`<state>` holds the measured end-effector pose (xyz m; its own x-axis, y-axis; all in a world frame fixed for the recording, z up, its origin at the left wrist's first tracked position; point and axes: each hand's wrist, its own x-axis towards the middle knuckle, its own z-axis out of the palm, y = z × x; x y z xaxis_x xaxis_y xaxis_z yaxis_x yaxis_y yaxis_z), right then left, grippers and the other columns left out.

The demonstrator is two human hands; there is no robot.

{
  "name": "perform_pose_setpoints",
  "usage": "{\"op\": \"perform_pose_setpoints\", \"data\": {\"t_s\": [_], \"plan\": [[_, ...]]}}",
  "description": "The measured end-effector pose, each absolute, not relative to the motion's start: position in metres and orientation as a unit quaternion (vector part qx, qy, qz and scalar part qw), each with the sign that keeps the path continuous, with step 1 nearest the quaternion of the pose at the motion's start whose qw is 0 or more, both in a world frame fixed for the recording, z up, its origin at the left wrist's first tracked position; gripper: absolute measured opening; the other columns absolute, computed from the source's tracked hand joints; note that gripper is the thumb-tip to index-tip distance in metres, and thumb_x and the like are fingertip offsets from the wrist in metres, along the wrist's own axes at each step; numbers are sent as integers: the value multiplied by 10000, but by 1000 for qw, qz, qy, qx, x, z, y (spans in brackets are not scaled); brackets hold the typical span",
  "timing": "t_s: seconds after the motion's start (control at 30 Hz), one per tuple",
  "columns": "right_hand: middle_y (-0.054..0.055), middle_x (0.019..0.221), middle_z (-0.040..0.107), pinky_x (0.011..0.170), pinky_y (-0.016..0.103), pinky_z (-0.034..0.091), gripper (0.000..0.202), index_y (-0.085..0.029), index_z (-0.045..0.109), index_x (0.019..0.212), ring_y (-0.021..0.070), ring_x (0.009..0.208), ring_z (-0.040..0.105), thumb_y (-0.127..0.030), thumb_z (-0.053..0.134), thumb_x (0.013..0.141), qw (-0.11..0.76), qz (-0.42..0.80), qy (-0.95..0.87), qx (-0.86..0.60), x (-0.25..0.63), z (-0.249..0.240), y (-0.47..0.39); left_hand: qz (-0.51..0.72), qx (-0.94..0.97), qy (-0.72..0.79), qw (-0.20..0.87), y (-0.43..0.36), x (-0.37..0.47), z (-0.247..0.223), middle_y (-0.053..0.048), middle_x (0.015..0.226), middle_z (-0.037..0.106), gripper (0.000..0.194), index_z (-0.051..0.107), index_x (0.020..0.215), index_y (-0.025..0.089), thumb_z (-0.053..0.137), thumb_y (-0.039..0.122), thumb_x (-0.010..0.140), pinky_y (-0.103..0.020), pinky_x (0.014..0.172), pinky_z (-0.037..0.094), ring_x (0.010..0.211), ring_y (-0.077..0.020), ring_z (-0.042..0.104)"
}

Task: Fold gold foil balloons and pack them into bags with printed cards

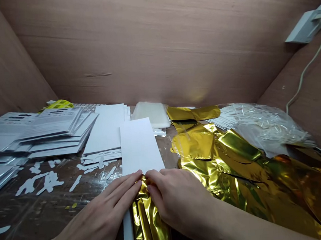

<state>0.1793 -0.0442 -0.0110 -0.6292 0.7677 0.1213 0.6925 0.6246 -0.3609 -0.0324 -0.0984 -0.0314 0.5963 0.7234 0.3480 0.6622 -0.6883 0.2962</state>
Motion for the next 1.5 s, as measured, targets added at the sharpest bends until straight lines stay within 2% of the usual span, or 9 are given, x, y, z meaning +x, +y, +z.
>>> {"op": "perform_pose_setpoints", "data": {"t_s": [0.17,0.37,0.5,0.7,0.83,0.9,1.07,1.23,1.5], "plan": [[67,789,720,645,296,410,197,-200,652,1115,217,695,665,-252,537,964,117,120,-898,-407,180,-18,-35,211,893,391,68,-96,-35,-34,-251,1518,473,946,480,1478,43,732,572,736,-489,1155,450,1436,-396,425],[61,798,735,648,303,413,247,-227,684,1145,217,698,663,-236,532,949,118,141,-910,-372,181,-15,-27,222,902,367,39,-94,-28,-36,-242,1494,501,790,534,1445,59,660,560,847,-498,1159,438,1431,-399,426],[60,814,746,666,303,421,260,-239,725,1132,211,718,667,-269,529,963,99,153,-923,-339,181,-7,-22,217,901,375,19,-95,-26,-40,-256,1456,536,653,610,1372,40,616,477,887,-517,1145,449,1398,-419,461],[50,772,720,662,313,403,292,-249,741,1137,202,706,651,-323,502,985,64,109,-932,-340,179,-6,-19,170,922,347,15,-95,-28,-37,-236,1473,517,604,527,1471,144,642,291,896,-587,1124,431,1381,-420,479],[44,729,693,634,310,368,272,-268,772,1127,188,681,625,-366,596,944,67,103,-934,-336,182,-3,-12,185,916,355,33,-97,-26,-40,-259,1455,539,741,565,1429,123,708,517,817,-611,1127,421,1369,-452,489],[42,738,691,624,299,362,271,-280,783,1133,170,662,606,-375,626,933,76,129,-934,-326,187,-1,-5,202,910,359,32,-97,-24,-43,-259,1432,564,735,616,1369,120,711,557,786,-612,1125,427,1353,-457,508],[32,718,663,608,276,355,307,-274,808,1077,132,624,560,-354,518,1014,88,147,-940,-294,205,-1,17,241,893,380,30,-100,-21,-42,-236,1384,612,578,687,1254,124,658,490,808,-543,1124,463,1339,-411,540],[29,816,697,632,267,396,286,-295,762,1200,129,661,596,-344,563,1001,101,151,-951,-252,219,-8,26,251,876,410,45,-102,-22,-35,-201,1381,627,560,702,1239,132,676,344,721,-488,1130,476,1359,-373,530],[21,864,723,706,268,438,189,-229,776,976,142,746,625,-295,599,979,134,153,-947,-247,203,-9,26,247,878,409,36,-99,-23,-25,-188,1391,625,573,730,1179,144,615,280,635,-483,1099,507,1312,-368,577]]}}
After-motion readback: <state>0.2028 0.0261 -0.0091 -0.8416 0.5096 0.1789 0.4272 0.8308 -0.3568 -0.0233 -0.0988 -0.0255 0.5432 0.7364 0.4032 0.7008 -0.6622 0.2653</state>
